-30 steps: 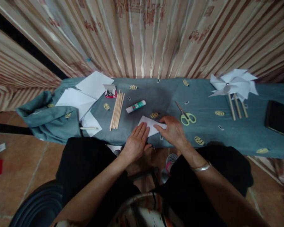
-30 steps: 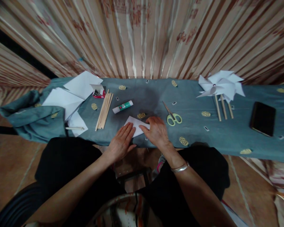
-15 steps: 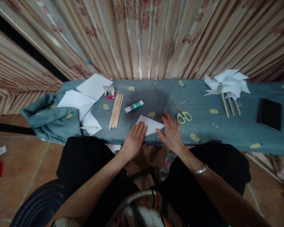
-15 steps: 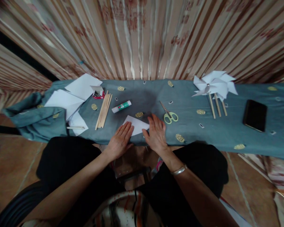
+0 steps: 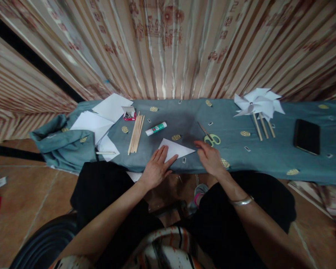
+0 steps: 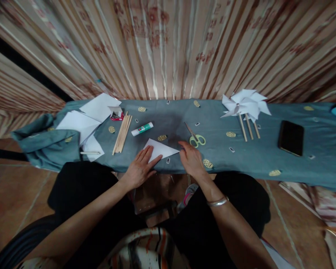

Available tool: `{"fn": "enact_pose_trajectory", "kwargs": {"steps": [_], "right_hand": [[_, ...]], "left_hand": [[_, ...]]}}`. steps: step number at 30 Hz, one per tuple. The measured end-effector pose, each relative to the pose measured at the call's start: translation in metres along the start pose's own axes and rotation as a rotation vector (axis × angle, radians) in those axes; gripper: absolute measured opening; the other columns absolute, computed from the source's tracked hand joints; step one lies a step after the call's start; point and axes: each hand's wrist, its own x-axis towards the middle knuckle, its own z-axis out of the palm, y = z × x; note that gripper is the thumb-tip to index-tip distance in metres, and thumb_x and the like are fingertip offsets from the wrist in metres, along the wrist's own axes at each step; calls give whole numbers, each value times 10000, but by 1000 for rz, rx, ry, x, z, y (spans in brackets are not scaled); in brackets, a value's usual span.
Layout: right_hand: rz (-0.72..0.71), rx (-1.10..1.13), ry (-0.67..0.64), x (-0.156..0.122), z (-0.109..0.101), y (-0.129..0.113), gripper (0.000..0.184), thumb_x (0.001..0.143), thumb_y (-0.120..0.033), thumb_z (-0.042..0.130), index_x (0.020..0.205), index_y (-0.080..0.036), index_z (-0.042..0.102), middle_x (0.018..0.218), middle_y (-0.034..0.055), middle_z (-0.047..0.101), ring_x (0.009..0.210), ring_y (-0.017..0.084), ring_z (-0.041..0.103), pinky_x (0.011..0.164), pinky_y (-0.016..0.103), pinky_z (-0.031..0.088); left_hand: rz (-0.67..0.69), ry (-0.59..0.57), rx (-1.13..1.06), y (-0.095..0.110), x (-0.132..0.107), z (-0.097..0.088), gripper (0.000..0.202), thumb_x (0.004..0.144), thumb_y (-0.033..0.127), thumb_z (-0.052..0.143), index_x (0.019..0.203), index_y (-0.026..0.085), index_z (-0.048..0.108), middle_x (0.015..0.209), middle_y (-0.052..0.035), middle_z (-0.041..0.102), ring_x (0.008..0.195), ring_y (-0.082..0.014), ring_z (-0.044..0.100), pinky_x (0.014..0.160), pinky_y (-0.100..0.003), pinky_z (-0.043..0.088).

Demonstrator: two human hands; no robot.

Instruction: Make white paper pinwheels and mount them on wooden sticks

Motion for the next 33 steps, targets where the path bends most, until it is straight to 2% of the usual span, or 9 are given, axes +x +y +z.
{"fn": "enact_pose_trajectory", "kwargs": {"steps": [3,6,8,12,17,20,24,29,33], "right_hand": [[113,118,-48,8,-5,-3,343,893,-318,451,1149,-175,627,1066,104,722,920,232,694,827,378,540],[139,147,-81,13,0,-6,382,814,-423,605,1090,-164,659,1018,109,736,817,227,709,750,356,553],[147,176,-103,16,8,-5,351,769,-362,660,1057,-164,673,988,101,743,799,216,709,755,349,550],[161,220,-91,22,15,1,267,755,-241,636,1011,-181,684,951,77,748,836,207,704,783,349,544],[242,180,92,28,-2,13,276,719,-234,652,985,-168,684,999,92,731,931,238,689,801,354,535],[288,161,124,28,-11,20,283,703,-244,660,972,-161,683,965,93,730,914,243,690,785,356,532],[314,155,110,24,-13,22,277,698,-247,663,962,-164,684,942,86,734,865,230,697,775,346,528],[343,164,113,20,-13,22,277,686,-253,674,947,-162,690,870,81,738,805,225,701,733,331,527],[323,275,157,20,-14,31,248,664,-276,674,896,-192,692,843,54,731,771,208,686,694,311,512]], "left_hand": [[3,5,0,-1,-1,2,695,825,257,648,1447,258,340,1579,-180,152,1436,-373,189,1103,-547,301],[1,7,-1,-1,-2,3,697,824,257,649,1448,260,339,1582,-175,141,1440,-366,183,1106,-545,292],[-4,-2,10,0,-2,2,697,821,266,654,1445,257,345,1578,-178,160,1439,-364,190,1108,-546,285],[-1,-52,80,4,4,-4,712,814,304,670,1445,264,342,1548,-184,257,1428,-366,227,1118,-585,220],[58,-125,125,12,22,-9,696,845,367,622,1453,214,321,1531,-161,315,1425,-339,250,1124,-613,170],[65,-140,117,13,25,-6,703,859,374,596,1459,166,296,1541,-155,299,1439,-306,224,1139,-586,165],[33,-118,94,2,6,-4,684,883,335,552,1469,132,262,1539,-158,298,1445,-273,217,1153,-550,161],[-4,-60,86,-16,-32,-12,616,893,279,526,1449,121,315,1513,-179,342,1429,-262,268,1154,-503,198],[-32,-34,48,-23,-49,-17,539,916,279,486,1421,128,372,1500,-175,367,1423,-262,284,1147,-500,223]]}}
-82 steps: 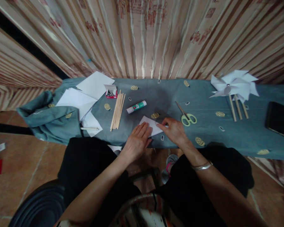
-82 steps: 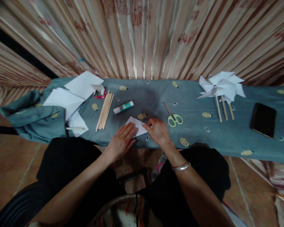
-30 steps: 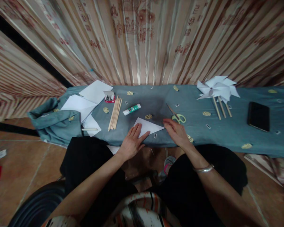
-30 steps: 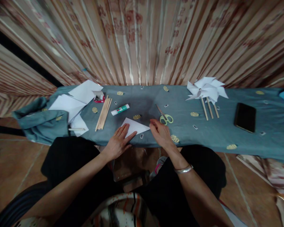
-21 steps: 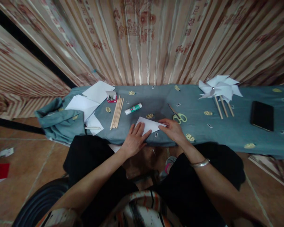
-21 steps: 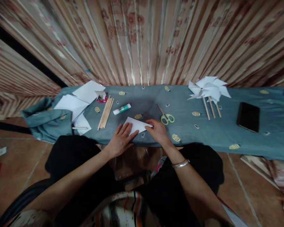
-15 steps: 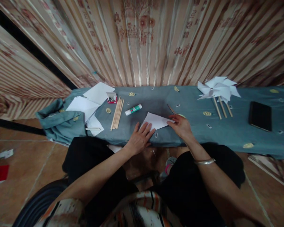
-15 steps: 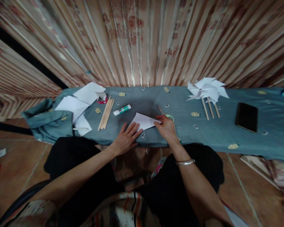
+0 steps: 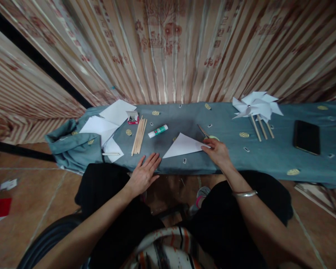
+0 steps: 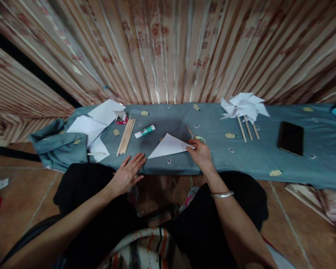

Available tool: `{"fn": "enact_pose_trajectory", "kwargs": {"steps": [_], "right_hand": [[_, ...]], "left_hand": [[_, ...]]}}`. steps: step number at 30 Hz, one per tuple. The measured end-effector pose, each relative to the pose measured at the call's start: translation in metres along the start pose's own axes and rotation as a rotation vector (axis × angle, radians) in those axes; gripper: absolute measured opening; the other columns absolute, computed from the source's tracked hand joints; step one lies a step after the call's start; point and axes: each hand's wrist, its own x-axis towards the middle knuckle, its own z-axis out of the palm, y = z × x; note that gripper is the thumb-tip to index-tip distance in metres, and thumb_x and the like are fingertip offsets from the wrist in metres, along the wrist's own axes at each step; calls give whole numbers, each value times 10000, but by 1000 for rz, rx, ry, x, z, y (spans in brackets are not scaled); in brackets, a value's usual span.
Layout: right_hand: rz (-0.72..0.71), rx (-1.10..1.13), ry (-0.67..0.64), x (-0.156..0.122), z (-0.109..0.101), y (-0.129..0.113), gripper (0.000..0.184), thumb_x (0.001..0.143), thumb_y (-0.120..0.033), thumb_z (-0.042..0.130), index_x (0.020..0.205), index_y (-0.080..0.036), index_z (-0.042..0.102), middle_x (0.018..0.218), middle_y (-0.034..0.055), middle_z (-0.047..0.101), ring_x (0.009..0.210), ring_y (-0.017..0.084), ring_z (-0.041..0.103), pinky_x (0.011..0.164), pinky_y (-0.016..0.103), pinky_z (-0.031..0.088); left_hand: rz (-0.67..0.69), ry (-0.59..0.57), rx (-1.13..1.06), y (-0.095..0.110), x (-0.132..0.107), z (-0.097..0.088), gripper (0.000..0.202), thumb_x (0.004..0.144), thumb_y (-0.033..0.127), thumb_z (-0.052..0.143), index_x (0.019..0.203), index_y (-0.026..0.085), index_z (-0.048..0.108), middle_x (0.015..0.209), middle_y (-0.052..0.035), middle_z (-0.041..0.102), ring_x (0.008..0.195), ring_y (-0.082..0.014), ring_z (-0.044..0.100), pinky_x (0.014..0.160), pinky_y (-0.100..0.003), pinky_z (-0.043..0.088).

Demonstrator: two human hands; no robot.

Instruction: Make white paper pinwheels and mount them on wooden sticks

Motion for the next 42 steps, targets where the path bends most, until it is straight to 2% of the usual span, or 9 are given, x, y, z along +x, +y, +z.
{"fn": "enact_pose_trajectory", "kwargs": {"steps": [5,11,15,18,27,30,32,37,42], "right_hand": [[68,356,-141,4,1,6,297,593,-390,729,800,-181,684,627,-1,656,546,127,569,513,244,428],[123,601,-257,3,5,-14,365,523,-410,828,783,-186,704,634,-13,652,522,88,531,488,219,413],[136,696,-288,2,6,-26,348,506,-374,855,772,-197,716,655,-24,658,522,75,535,486,209,412],[132,718,-308,3,5,-30,321,528,-354,852,779,-200,724,641,-32,649,517,70,531,490,208,413],[128,751,-241,9,5,-32,314,496,-366,863,745,-212,748,692,-18,689,549,74,538,540,223,428],[139,774,-215,12,5,-33,325,474,-372,876,727,-213,750,655,-22,679,560,79,545,555,221,433],[152,805,-198,13,5,-35,340,499,-388,872,768,-218,752,711,-10,696,605,91,577,572,219,446],[248,900,-235,9,14,-40,444,602,-521,801,943,-247,723,948,39,721,750,145,651,597,238,497],[291,702,-501,-7,41,-44,491,567,-558,796,848,-162,719,717,37,698,609,137,606,519,238,481]], "left_hand": [[-143,115,-285,-1,-1,7,485,944,345,428,1389,153,435,1458,-149,445,1380,-245,371,1149,-474,250],[-544,358,-957,-7,25,6,615,910,556,408,1346,133,506,1307,-143,600,1258,-268,520,1114,-441,331],[-645,437,-1364,-12,46,1,747,756,690,560,1200,93,630,1106,-164,705,1103,-294,629,1054,-434,405],[-648,388,-1536,-15,58,-2,736,641,684,681,1093,103,689,1058,-159,721,1050,-294,651,992,-413,456],[-563,1,-1573,-18,79,-10,606,604,632,731,925,117,728,705,-76,722,645,-203,680,597,-265,484],[-502,-96,-1591,-11,83,-12,575,606,638,725,823,106,720,653,-83,706,558,-173,653,557,-245,459],[-492,-48,-1563,-7,84,-11,522,587,592,758,783,111,711,663,-77,708,551,-160,636,586,-256,476],[-570,298,-1359,-9,91,0,421,611,433,756,894,124,711,769,-51,726,665,-194,649,619,-278,498],[-513,415,-1118,-17,94,-1,375,710,372,667,1011,153,706,941,-55,739,832,-227,675,738,-307,529]]}}
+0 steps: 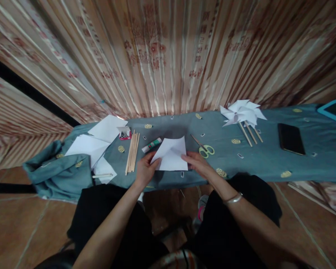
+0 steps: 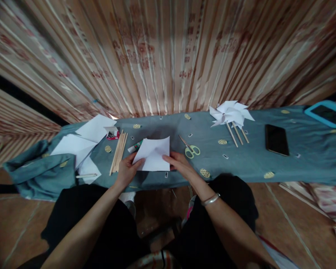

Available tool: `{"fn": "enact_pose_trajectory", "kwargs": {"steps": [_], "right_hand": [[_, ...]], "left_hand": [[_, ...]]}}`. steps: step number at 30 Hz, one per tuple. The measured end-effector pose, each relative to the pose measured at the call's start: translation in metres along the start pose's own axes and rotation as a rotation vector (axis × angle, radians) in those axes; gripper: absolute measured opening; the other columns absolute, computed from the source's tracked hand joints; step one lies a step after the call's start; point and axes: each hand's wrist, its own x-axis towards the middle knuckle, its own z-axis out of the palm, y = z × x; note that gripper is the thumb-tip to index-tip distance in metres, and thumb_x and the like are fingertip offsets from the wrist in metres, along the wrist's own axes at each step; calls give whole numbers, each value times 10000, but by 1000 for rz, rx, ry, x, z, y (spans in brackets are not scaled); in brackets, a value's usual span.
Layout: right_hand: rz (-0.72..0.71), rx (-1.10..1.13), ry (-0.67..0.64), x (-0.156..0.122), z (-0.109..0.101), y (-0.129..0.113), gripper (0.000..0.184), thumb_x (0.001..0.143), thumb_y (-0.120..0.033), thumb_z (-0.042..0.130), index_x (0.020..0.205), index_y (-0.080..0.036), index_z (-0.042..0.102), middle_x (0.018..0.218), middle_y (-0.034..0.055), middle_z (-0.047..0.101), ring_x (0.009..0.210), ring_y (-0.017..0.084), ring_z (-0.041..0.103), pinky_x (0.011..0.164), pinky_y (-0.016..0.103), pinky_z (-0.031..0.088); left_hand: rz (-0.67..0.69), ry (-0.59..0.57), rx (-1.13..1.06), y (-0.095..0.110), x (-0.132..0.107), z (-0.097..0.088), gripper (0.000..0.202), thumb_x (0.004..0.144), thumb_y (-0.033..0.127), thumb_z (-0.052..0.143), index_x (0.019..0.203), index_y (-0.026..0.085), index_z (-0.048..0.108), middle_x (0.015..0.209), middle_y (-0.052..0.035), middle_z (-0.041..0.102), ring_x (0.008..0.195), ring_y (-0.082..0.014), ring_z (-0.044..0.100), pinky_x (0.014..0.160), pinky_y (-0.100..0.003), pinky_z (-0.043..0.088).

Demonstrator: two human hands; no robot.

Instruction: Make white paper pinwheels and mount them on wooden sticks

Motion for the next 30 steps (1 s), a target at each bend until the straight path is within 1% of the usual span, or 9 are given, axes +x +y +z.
{"fn": "enact_pose_trajectory", "kwargs": {"steps": [3,5,10,15,17,19,21,25,30], "right_hand": [[-4,-129,32,1,9,9,448,561,-533,791,733,-129,705,568,0,631,476,94,508,419,210,392],[-40,-157,65,3,10,12,432,569,-522,778,742,-133,707,535,-19,609,435,78,464,390,203,359],[-141,-226,70,4,11,20,399,599,-501,752,776,-145,711,544,-7,639,431,96,480,375,210,349],[-342,-487,138,0,6,13,346,760,-507,647,874,-188,720,761,40,736,662,186,640,569,275,483],[-433,-707,249,-4,-7,1,336,841,-490,566,906,-200,723,842,54,743,745,205,661,675,300,497],[-491,-954,442,-9,-24,-12,321,887,-418,508,986,-195,717,981,92,737,864,240,668,804,341,486],[-475,-1185,581,-13,-40,-20,322,901,-336,476,1032,-155,708,1062,149,713,993,290,646,893,391,457],[-326,-1505,546,-19,-54,-19,311,882,-282,512,1078,-119,691,1039,196,705,962,324,649,860,410,468],[-292,-1644,575,-18,-55,-13,339,880,-266,484,1119,-97,656,957,214,712,866,319,664,764,397,486]], "left_hand": [[38,9,41,1,0,-4,356,725,366,651,1003,151,704,968,-58,738,861,-228,676,781,-319,530],[48,12,45,2,-2,-6,352,721,358,653,998,147,705,969,-60,739,863,-229,675,786,-320,529],[17,38,33,5,-4,-7,330,704,348,687,971,158,727,901,-52,742,813,-228,668,742,-299,512],[-85,80,-93,4,-2,-7,336,643,365,726,897,145,745,772,-31,719,675,-194,622,620,-271,469],[-102,110,-98,1,1,-9,308,640,372,724,836,135,751,689,-18,691,606,-167,581,567,-255,434],[-100,137,-92,-1,3,-11,282,642,369,718,789,132,754,637,-7,667,572,-150,551,546,-248,412],[-101,148,-109,-2,4,-13,275,635,369,722,772,133,755,627,-3,661,564,-145,542,548,-248,411],[-103,156,-153,0,7,-17,271,622,375,744,754,138,753,644,-6,664,571,-142,547,551,-246,416],[-33,220,-157,2,10,-24,236,620,378,756,695,154,741,656,-2,652,600,-143,554,573,-242,428]]}}
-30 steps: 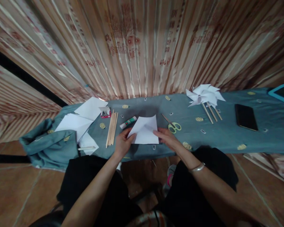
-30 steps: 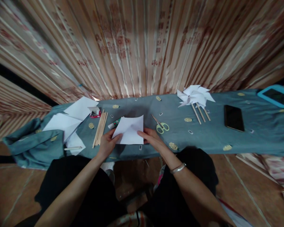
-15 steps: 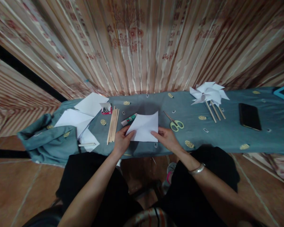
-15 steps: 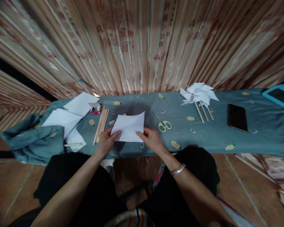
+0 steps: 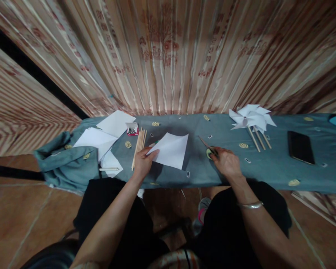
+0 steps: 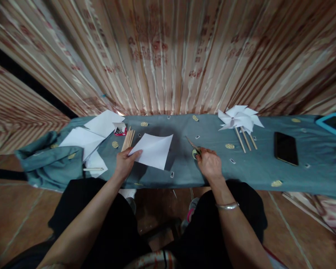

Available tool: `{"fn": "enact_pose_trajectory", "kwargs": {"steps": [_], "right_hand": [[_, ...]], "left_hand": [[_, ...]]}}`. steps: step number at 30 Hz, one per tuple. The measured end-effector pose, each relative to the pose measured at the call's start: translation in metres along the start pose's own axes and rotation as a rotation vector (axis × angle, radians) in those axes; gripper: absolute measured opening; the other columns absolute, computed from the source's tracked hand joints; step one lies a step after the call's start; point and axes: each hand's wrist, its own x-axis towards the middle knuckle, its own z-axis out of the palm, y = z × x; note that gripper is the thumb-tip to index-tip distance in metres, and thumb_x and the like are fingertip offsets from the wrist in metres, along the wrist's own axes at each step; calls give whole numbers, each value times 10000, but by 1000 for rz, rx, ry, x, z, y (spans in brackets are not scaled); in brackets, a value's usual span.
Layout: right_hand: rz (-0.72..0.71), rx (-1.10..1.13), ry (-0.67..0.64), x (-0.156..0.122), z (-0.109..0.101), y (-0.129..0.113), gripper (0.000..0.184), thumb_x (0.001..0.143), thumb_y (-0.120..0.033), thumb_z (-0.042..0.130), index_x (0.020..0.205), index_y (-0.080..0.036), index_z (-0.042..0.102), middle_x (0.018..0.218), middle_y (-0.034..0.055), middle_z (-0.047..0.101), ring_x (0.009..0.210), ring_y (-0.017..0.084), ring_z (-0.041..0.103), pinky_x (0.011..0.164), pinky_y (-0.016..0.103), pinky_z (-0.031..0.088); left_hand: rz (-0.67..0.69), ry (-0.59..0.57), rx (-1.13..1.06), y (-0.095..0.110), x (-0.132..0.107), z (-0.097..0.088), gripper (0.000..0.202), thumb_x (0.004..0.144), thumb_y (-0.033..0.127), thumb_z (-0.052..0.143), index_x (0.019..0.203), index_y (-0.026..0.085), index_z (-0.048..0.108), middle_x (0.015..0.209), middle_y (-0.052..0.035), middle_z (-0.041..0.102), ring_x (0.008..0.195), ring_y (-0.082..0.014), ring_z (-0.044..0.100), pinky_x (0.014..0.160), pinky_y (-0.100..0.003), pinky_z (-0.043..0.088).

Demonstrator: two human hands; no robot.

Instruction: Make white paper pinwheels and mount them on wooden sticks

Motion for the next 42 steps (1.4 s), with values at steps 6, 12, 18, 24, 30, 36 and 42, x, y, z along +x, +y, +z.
{"fn": "enact_pose_trajectory", "kwargs": {"steps": [6,12,18,24,30,36,42], "right_hand": [[93,222,-79,4,-3,-1,272,796,-312,572,1001,-187,700,832,110,737,772,262,685,658,330,473],[323,1368,-299,-9,-9,-14,411,587,-416,790,921,-191,711,815,86,739,672,212,682,408,219,369],[415,1702,-687,-23,-6,-42,465,545,-358,868,962,-215,721,856,63,743,679,156,681,588,239,516],[217,1622,-849,-36,4,-58,530,598,-419,842,1066,-210,705,848,62,718,675,142,634,571,239,478],[90,1556,-844,-39,4,-63,561,597,-470,824,1072,-189,724,779,53,689,635,126,586,552,241,453],[153,1553,-862,-35,-2,-67,503,537,-429,859,985,-223,759,740,26,685,625,122,595,568,242,470],[144,1549,-855,-33,-3,-68,452,552,-408,856,956,-230,763,721,19,687,602,115,588,587,259,491]], "left_hand": [[12,74,-6,1,8,-9,247,611,371,769,714,148,746,646,0,651,598,-139,561,559,-235,430],[-24,132,-135,0,16,-15,332,591,366,787,832,139,763,705,-19,703,626,-162,615,592,-256,484],[-92,189,-368,4,22,-17,346,525,326,824,794,122,750,719,-30,715,614,-155,626,615,-275,513],[-88,251,-367,8,26,-26,309,520,331,821,722,114,734,646,-16,680,564,-145,605,557,-253,479],[-88,220,-378,9,22,-21,311,515,309,817,734,104,736,643,-21,687,568,-149,610,561,-258,499],[-89,169,-369,4,19,-15,306,542,284,814,778,101,744,669,-24,699,570,-143,612,577,-263,507],[-97,152,-367,-1,19,-12,351,537,283,817,832,104,753,699,-32,708,610,-160,629,620,-288,524]]}}
